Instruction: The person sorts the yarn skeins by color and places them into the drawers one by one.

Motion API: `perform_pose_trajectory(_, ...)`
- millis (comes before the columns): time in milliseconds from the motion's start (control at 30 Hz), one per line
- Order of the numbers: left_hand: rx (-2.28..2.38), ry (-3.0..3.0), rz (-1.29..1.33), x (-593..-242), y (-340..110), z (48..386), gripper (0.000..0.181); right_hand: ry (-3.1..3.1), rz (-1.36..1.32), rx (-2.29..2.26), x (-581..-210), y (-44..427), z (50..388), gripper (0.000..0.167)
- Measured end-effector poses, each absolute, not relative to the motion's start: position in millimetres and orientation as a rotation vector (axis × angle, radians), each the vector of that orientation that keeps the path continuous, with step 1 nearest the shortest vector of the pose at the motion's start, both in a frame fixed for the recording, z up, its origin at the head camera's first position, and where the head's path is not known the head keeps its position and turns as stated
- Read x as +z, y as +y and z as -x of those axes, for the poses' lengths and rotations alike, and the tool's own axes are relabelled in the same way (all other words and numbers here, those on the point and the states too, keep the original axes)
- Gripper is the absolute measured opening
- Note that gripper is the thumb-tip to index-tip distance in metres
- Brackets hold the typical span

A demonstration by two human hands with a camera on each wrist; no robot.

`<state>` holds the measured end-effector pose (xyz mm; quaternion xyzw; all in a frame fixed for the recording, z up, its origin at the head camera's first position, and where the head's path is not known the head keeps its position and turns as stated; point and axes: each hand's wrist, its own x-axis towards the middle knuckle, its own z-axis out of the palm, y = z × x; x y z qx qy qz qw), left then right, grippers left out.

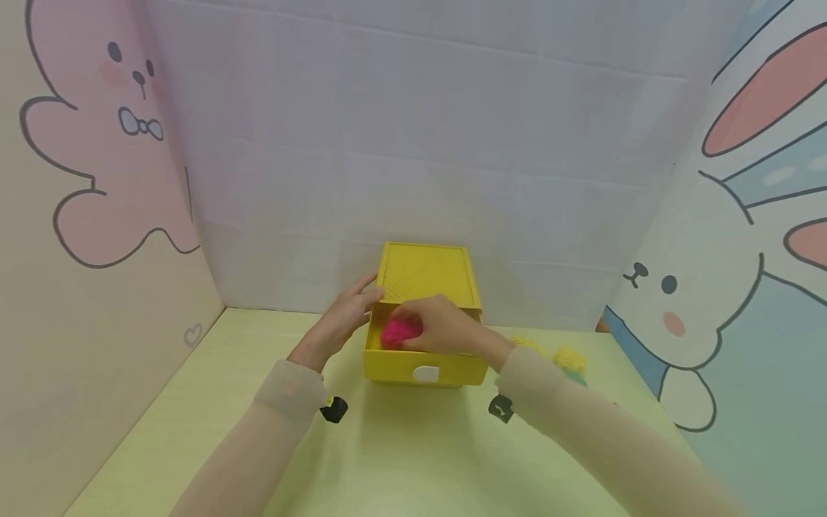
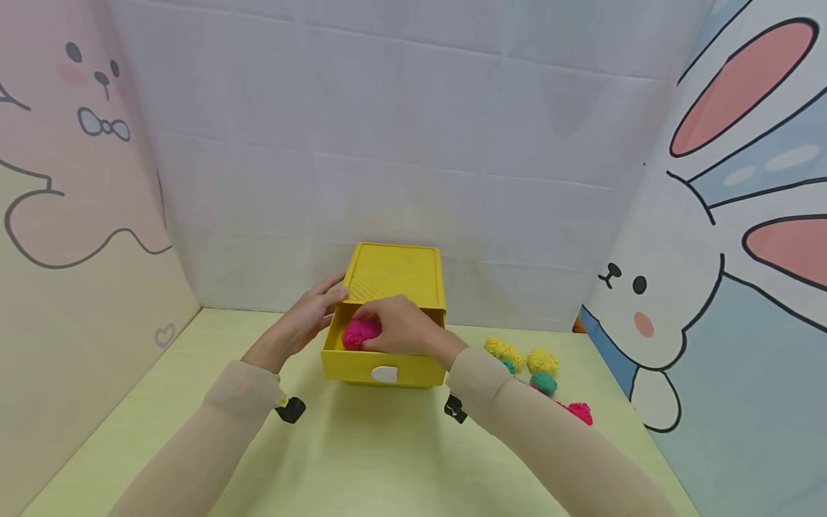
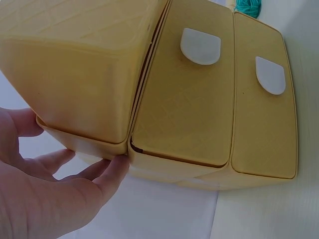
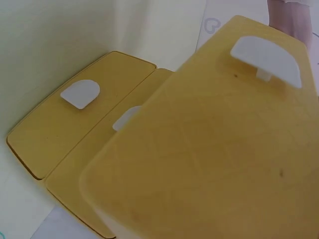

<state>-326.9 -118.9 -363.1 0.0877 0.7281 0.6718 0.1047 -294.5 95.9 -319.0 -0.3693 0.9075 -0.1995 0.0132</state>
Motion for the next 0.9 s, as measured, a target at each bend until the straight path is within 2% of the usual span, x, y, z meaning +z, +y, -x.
perform_pose_trajectory(400, 1.974, 2.151, -0.251, -362.6, -118.9, 326.0, 0.063, 2.74, 1.111, -0.627, -322.5, 82.0, 300.5, 0.032)
perform_pose_trajectory(900, 1.973, 2.138, -0.27, -363.6, -120.0, 326.8, 0.064, 2.623, 1.083, -0.735, -312.4, 102.2, 297.5, 0.047)
